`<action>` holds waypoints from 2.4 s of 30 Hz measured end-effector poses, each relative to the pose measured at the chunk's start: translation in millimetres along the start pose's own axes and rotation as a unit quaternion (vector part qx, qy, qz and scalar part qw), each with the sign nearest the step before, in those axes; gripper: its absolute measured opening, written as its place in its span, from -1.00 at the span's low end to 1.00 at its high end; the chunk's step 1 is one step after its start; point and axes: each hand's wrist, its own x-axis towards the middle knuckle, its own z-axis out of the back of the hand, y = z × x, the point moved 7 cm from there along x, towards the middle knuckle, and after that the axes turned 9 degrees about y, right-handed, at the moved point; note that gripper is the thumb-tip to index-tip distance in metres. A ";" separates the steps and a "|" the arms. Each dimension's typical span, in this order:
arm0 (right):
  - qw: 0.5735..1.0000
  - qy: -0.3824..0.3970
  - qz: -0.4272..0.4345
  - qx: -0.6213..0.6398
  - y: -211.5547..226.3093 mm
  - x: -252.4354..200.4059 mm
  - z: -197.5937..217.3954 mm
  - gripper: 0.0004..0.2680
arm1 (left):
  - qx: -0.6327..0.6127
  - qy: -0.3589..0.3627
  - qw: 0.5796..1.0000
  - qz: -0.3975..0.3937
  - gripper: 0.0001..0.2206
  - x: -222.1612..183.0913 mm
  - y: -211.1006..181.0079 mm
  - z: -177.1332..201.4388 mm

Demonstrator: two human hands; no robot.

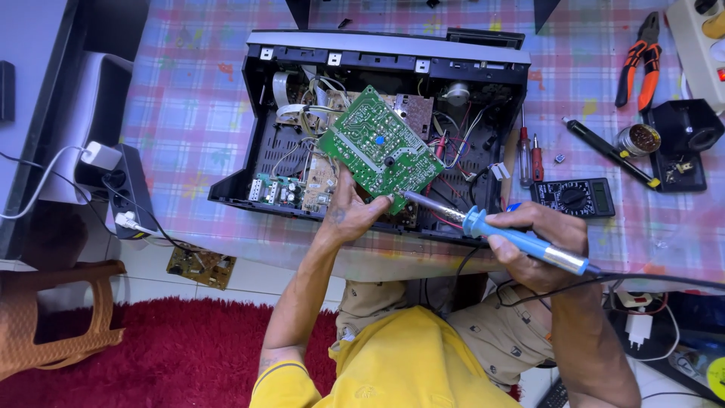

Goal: The person is diagnosing and repairing a circuit board inside an electronic device using a multimeter and a soldering iron.

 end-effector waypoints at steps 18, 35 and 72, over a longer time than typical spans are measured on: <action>0.971 -0.139 -0.145 0.130 -71.4 -66.7 -11.3 -0.67 | -0.253 -0.257 0.926 0.114 -0.44 -15.3 96.0 22.1; 0.974 -0.182 -0.097 0.097 -105.5 -83.4 -22.9 -0.76 | -0.277 -0.265 0.923 0.017 -0.57 -14.8 110.1 17.8; 0.933 -0.326 -0.028 0.148 -115.1 -104.6 -2.1 -0.76 | 0.573 -0.004 0.818 0.058 -0.36 -17.8 -72.4 8.9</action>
